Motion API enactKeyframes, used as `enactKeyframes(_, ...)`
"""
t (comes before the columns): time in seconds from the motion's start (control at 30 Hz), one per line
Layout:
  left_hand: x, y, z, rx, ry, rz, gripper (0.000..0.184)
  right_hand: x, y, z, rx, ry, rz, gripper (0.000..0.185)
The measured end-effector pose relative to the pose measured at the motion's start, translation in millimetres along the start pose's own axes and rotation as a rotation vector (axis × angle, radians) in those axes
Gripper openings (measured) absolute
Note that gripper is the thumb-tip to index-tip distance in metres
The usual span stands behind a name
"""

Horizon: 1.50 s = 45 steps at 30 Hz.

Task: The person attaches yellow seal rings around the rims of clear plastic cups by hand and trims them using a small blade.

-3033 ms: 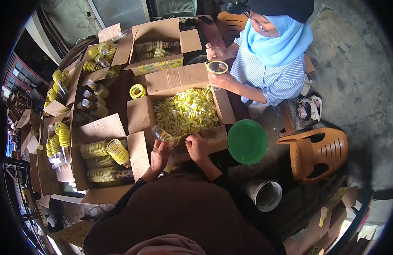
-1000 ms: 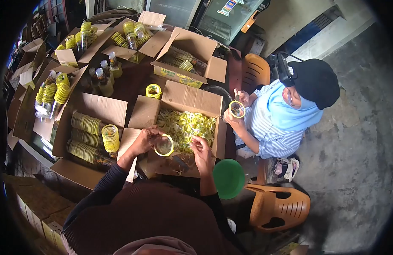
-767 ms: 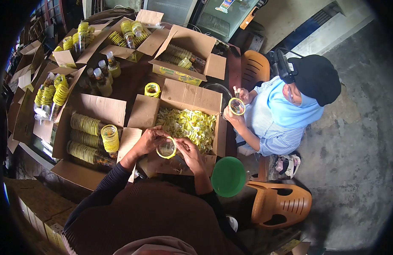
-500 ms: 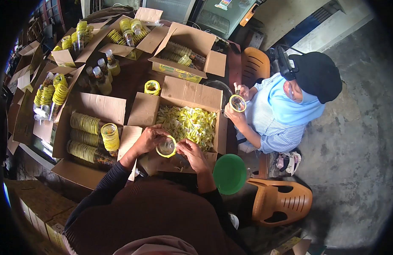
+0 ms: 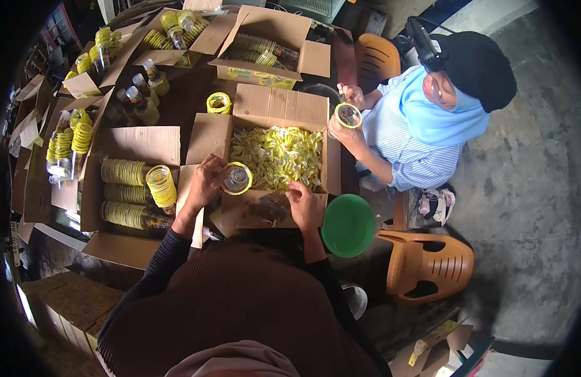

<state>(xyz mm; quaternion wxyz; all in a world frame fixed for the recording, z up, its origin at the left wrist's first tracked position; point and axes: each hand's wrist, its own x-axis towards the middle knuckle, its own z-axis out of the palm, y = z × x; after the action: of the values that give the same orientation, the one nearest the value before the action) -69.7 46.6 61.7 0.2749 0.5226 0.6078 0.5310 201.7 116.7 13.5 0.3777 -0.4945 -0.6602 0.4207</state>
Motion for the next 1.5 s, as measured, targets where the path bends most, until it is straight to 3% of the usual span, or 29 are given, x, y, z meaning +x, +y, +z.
enactKeyframes(0.07, -4, 1, 2, -0.026, -0.005, -0.033, 0.018, -20, 8, 1, -0.300, -0.038, -0.073, 0.016)
enactKeyframes(0.13, -9, 2, 2, -0.054, -0.008, -0.070, 0.018, -40, 17, 1, -0.375, -0.122, -0.065, 0.019)
enactKeyframes(0.3, -12, -3, 4, -0.032, -0.012, -0.075, 0.018, -79, 7, 10, -0.644, -0.168, 0.240, 0.031)
enactKeyframes(0.5, -13, -9, 14, -0.014, -0.016, -0.042, 0.019, -81, 23, 22, -0.588, -0.128, 0.086, 0.026)
enactKeyframes(0.63, -14, -17, 11, 0.059, -0.009, 0.009, 0.020, -71, 26, 21, -0.626, -0.202, 0.096, 0.021)
enactKeyframes(0.73, -16, -22, 10, 0.127, -0.006, 0.041, 0.022, -48, 29, 17, -0.425, -0.297, -0.012, 0.017)
enactKeyframes(0.8, -18, -21, 12, -0.004, -0.015, -0.093, 0.023, -27, 25, 20, 0.313, -0.046, 0.278, 0.018)
enactKeyframes(0.87, -18, -10, 13, -0.024, -0.010, -0.093, 0.023, -9, 16, 14, 0.136, 0.032, 0.063, 0.023)
enactKeyframes(0.93, -17, -5, 12, -0.044, -0.002, -0.090, 0.023, -5, 0, 8, -0.122, -0.009, 0.042, 0.026)
enactKeyframes(1.0, -15, -9, 13, 0.116, -0.001, 0.027, 0.023, -9, 20, 8, -0.432, -0.134, -0.136, 0.036)
enactKeyframes(1.07, -14, -2, 11, 0.093, 0.018, 0.042, 0.023, -19, 34, 17, -0.378, -0.156, -0.185, 0.046)
enactKeyframes(1.27, -15, 5, 12, -0.210, -0.071, -0.227, 0.026, -12, 21, 17, -0.455, -0.152, -0.219, 0.045)
enactKeyframes(1.5, -19, 12, 8, -0.262, -0.112, -0.260, 0.028, -4, 22, 16, -0.414, -0.193, -0.119, 0.029)
